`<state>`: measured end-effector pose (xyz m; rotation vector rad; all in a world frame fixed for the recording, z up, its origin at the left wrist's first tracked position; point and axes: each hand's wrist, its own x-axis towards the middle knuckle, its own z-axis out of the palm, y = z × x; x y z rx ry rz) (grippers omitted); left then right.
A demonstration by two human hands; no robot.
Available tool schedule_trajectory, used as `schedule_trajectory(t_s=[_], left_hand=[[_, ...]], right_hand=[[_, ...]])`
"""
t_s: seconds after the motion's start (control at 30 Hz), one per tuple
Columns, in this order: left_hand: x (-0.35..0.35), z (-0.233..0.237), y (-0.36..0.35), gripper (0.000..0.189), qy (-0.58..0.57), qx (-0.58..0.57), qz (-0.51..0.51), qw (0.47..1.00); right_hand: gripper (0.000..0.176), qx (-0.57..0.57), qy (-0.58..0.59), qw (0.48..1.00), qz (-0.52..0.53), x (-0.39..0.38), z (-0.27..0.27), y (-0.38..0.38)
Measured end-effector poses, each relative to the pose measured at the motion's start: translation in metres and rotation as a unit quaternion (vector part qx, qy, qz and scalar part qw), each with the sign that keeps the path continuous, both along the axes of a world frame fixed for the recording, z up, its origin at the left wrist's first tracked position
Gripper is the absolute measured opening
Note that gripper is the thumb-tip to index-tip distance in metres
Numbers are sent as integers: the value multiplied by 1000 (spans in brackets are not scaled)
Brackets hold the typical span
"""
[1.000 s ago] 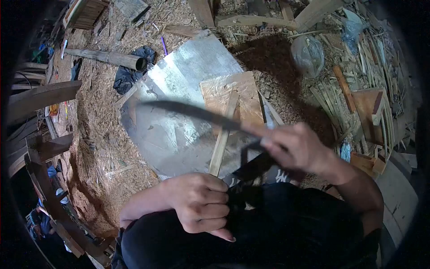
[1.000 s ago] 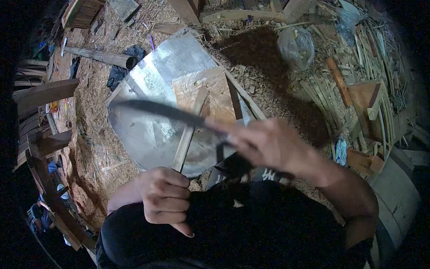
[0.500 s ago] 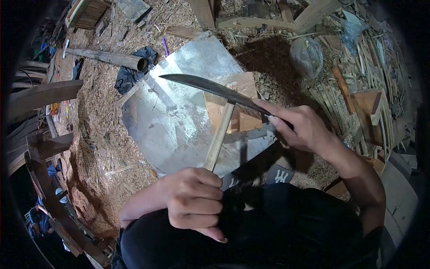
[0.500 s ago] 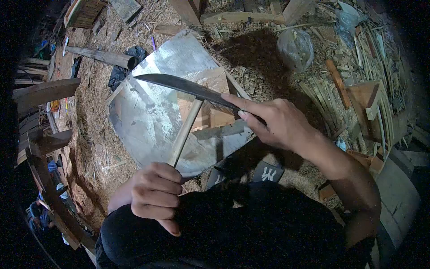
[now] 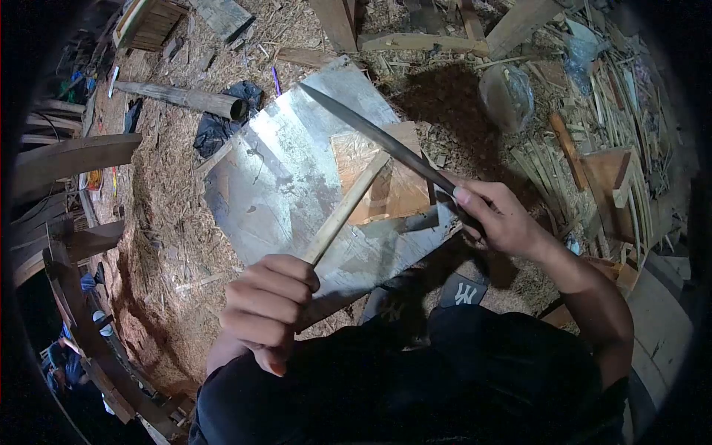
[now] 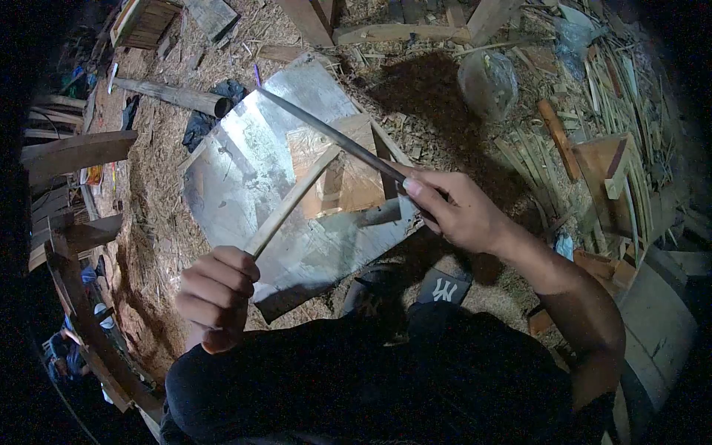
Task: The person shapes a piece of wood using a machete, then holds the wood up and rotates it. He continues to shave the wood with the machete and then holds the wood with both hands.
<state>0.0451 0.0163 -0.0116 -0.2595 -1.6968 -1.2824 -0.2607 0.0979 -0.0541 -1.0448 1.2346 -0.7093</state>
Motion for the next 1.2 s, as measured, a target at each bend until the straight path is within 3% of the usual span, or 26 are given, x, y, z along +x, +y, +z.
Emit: schedule_trajectory(t_s=[0.13, 0.2, 0.27, 0.37, 0.43, 0.6, 0.67, 0.7, 0.73, 0.8, 0.83, 0.87, 0.93, 0.97, 1.07, 1.2], left_hand=[[10, 7, 4, 62, -33, 73, 80, 994], [11, 11, 3, 57, -46, 175, 188, 965], [30, 6, -10, 51, -93, 158, 189, 965], [49, -20, -17, 52, -47, 208, 229, 950], [61, -30, -21, 49, -95, 264, 338, 898], [80, -37, -34, 39, -184, 245, 397, 865], [92, -37, -34, 28, -332, 254, 451, 788], [83, -30, -32, 14, -299, 292, 426, 802], [84, -27, -32, 14, -299, 292, 427, 802], [87, -22, -32, 7, -411, 267, 458, 742], [84, -15, -32, 9, -464, 273, 489, 686], [84, -17, -32, 9, -464, 273, 489, 686], [83, -22, -35, 15, -456, 147, 424, 768], [79, -19, -36, 20, -471, 98, 416, 772], [71, -9, -32, 21, -514, 123, 416, 740], [72, -2, -34, 22, -514, 36, 398, 759]], right_hand=[[48, 41, -11, 999, 8, -7, -4, 9], [49, 37, -23, 999, -19, -5, 1, 12], [50, 24, -17, 999, -25, -4, -3, 15], [51, 34, -17, 999, -35, -3, 0, 17], [51, 57, -24, 997, -40, -3, 3, 18], [52, 70, -21, 996, -44, -4, -2, 19], [52, 61, -23, 997, -50, -1, -2, 19], [52, 52, -26, 997, -57, 0, -2, 19], [52, 52, -26, 997, -56, 0, -2, 18], [50, 63, -12, 996, -55, 1, 0, 17], [50, 63, -12, 996, -54, 1, 1, 17], [49, 71, -5, 996, -52, 0, 1, 17], [48, 78, 2, 996, -52, 0, 1, 18], [48, 70, 4, 996, -50, 0, 2, 18], [48, 55, 4, 997, -51, 2, 4, 17], [48, 59, -9, 997, -47, 1, -1, 20]])
